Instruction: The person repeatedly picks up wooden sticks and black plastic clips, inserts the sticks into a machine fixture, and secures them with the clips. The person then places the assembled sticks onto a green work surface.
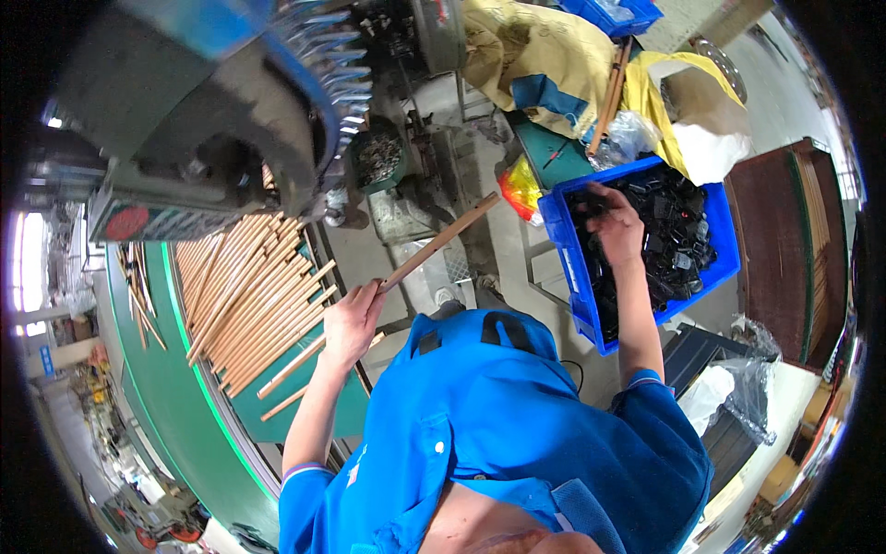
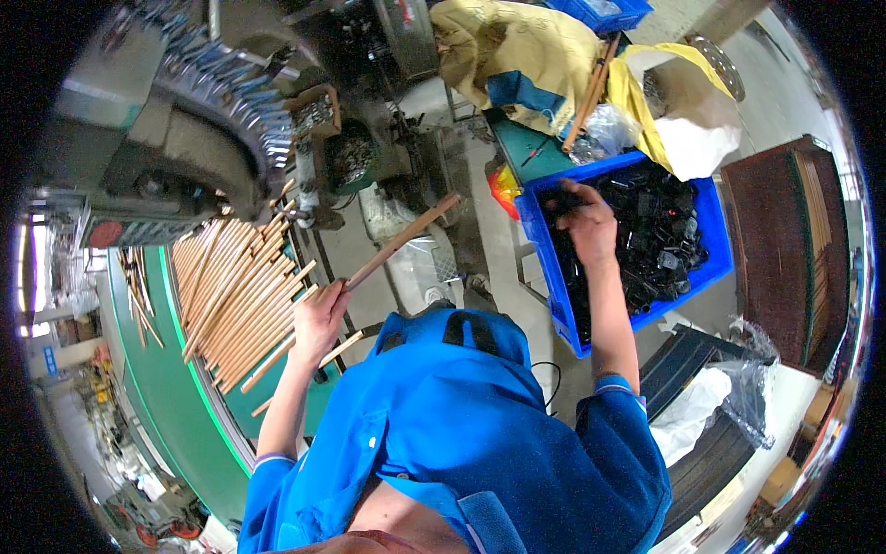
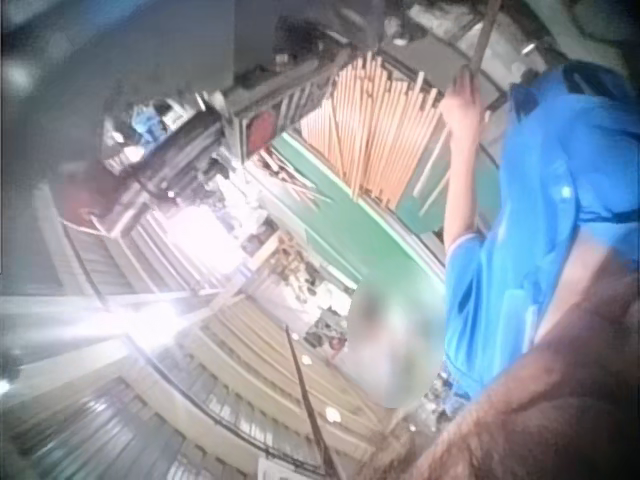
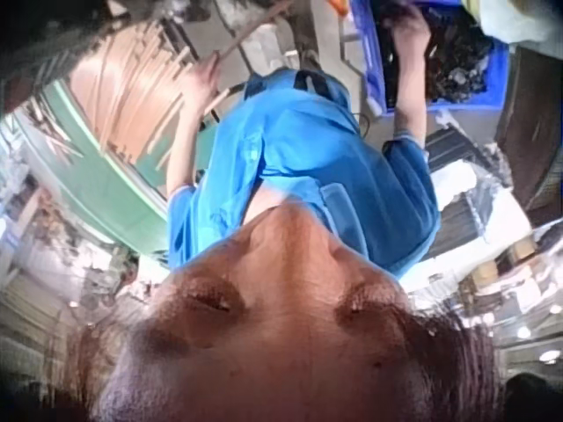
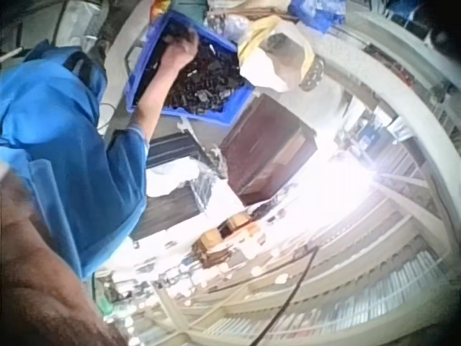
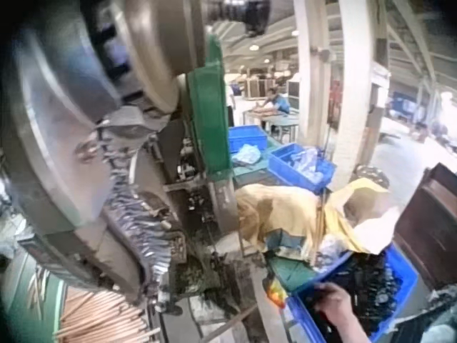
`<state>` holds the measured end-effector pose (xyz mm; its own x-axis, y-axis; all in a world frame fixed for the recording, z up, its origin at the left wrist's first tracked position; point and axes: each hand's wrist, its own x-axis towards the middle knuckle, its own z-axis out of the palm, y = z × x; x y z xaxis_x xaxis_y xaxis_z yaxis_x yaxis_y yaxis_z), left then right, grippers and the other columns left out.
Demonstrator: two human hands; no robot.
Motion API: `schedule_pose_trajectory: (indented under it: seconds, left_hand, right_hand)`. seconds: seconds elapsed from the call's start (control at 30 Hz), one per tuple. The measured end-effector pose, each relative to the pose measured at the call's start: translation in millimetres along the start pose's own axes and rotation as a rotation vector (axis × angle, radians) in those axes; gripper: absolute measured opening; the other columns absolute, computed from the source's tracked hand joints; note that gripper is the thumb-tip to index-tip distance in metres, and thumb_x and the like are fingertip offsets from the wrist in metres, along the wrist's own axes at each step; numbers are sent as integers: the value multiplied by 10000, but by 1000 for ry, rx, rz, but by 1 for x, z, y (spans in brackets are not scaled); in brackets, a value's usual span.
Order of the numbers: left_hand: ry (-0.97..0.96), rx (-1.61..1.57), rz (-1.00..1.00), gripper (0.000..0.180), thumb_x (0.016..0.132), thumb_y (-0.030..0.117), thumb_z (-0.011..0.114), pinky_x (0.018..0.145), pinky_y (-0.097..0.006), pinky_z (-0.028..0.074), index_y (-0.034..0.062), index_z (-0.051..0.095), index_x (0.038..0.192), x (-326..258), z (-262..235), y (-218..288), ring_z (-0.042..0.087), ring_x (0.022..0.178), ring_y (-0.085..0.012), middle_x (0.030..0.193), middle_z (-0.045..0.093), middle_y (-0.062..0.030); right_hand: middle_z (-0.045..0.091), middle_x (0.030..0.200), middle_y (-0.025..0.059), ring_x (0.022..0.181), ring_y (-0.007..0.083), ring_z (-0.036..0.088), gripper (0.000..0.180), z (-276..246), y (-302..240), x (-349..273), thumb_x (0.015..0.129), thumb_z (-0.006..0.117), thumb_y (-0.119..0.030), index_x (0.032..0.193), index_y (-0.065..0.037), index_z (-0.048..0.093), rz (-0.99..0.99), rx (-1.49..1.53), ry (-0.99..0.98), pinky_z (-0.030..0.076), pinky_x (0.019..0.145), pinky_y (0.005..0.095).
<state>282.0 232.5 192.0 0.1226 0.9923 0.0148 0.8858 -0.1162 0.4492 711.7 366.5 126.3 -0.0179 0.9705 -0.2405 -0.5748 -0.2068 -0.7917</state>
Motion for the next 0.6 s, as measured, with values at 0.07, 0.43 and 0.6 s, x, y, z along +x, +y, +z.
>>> schedule_pose_trajectory:
  seconds: [0.07,0.43,0.6]
  left_hand:
    - [27,20,45,213,905,226,605,523,-400,469,95,636,1070,2,1,-6,609,634,-304,740,575,-101]
    - [152,213,154,161,860,202,655,492,-366,469,89,618,968,-15,-17,-35,606,606,-237,694,538,-66]
    - [21,-3,54,166,881,231,635,578,-402,464,71,603,912,-16,-21,-53,579,696,-300,712,548,-96]
  right_hand:
    - [632,1058,81,793,144,631,275,41,20,6,869,501,-16,1126,-28,599,95,-56,-30,459,570,232]
    - [566,856,27,735,107,543,149,136,76,34,948,522,-126,1036,-25,587,-23,-886,-575,444,637,268]
    - [605,906,135,869,248,596,228,174,83,26,964,505,-220,1043,-21,584,-225,-1203,-766,465,755,337]
